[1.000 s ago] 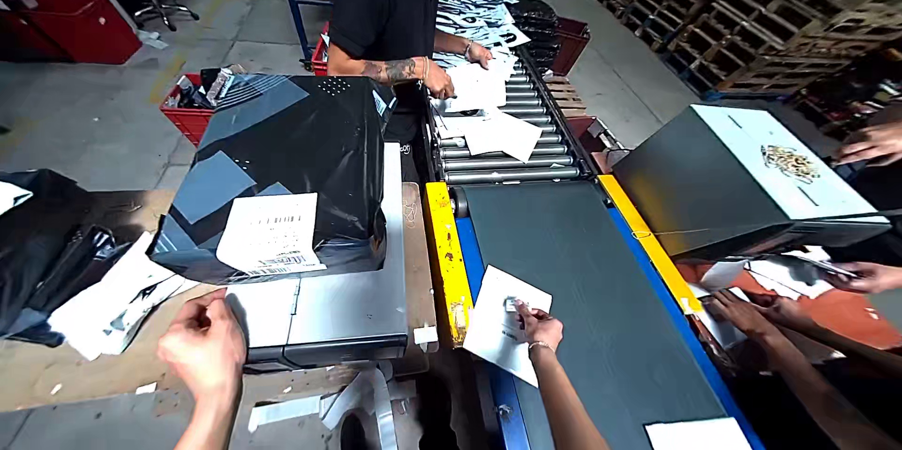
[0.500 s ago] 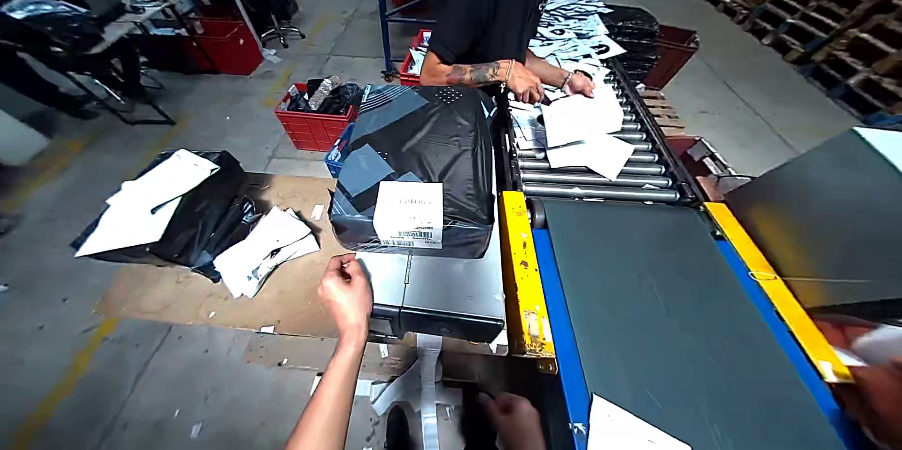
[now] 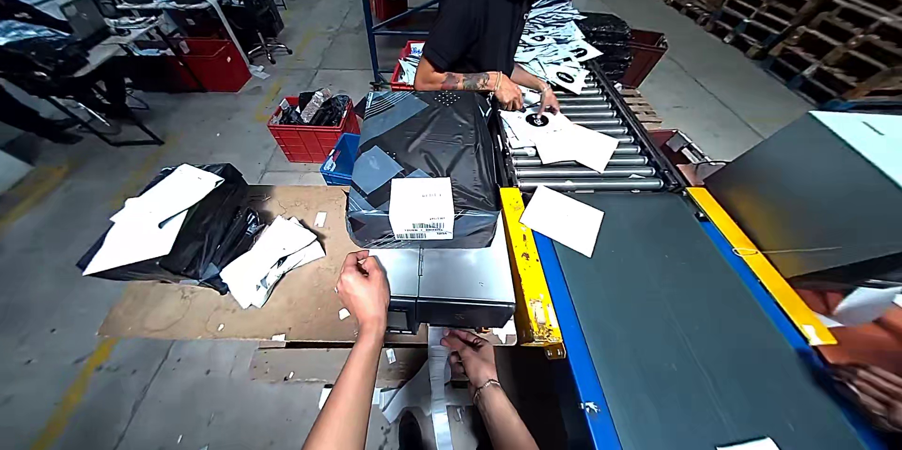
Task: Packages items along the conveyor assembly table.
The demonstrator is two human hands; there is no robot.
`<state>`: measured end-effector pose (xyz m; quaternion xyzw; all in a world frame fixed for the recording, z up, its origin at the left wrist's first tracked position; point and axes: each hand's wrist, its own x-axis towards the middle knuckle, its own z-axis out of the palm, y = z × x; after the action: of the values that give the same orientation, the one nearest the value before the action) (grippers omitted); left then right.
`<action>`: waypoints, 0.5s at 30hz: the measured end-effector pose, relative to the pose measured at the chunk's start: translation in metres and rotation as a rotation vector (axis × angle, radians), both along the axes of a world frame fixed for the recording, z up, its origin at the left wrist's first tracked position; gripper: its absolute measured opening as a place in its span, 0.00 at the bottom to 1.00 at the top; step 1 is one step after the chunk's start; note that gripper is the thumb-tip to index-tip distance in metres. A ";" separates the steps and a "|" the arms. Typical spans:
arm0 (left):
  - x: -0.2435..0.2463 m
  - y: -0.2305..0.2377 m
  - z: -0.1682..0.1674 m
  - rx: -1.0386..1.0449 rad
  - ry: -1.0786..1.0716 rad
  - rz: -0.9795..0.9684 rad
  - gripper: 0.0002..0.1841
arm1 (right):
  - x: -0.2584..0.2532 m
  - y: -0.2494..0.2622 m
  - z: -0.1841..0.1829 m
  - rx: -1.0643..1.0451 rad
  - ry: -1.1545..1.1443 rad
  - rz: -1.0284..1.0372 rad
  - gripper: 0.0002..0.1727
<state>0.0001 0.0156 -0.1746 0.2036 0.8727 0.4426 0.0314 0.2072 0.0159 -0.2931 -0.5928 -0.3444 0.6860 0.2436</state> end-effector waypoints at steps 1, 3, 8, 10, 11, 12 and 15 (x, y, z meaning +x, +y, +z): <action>0.001 0.001 0.000 0.003 0.002 -0.004 0.13 | -0.003 0.003 0.005 -0.026 -0.004 -0.023 0.11; 0.002 0.001 0.000 0.013 0.021 -0.003 0.13 | -0.010 0.010 0.009 -0.078 -0.034 -0.081 0.10; 0.002 0.004 -0.005 0.021 0.033 -0.044 0.14 | -0.002 0.007 0.015 0.098 -0.074 -0.022 0.05; 0.003 0.006 -0.010 0.060 0.058 -0.053 0.15 | 0.043 0.006 0.017 0.128 -0.120 0.128 0.09; 0.004 0.006 -0.011 0.069 0.064 -0.056 0.16 | 0.078 0.010 0.012 0.157 -0.180 0.155 0.10; 0.004 0.007 -0.012 0.074 0.069 -0.061 0.16 | 0.116 0.025 0.004 0.194 -0.255 0.119 0.10; 0.000 0.011 -0.014 0.084 0.103 -0.054 0.16 | 0.217 0.124 -0.013 0.281 -0.453 -0.184 0.10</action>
<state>0.0004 0.0265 -0.1883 0.2506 0.8481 0.4667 -0.0103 0.4246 0.1396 -0.3061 -0.7203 -0.4265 0.4564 0.3017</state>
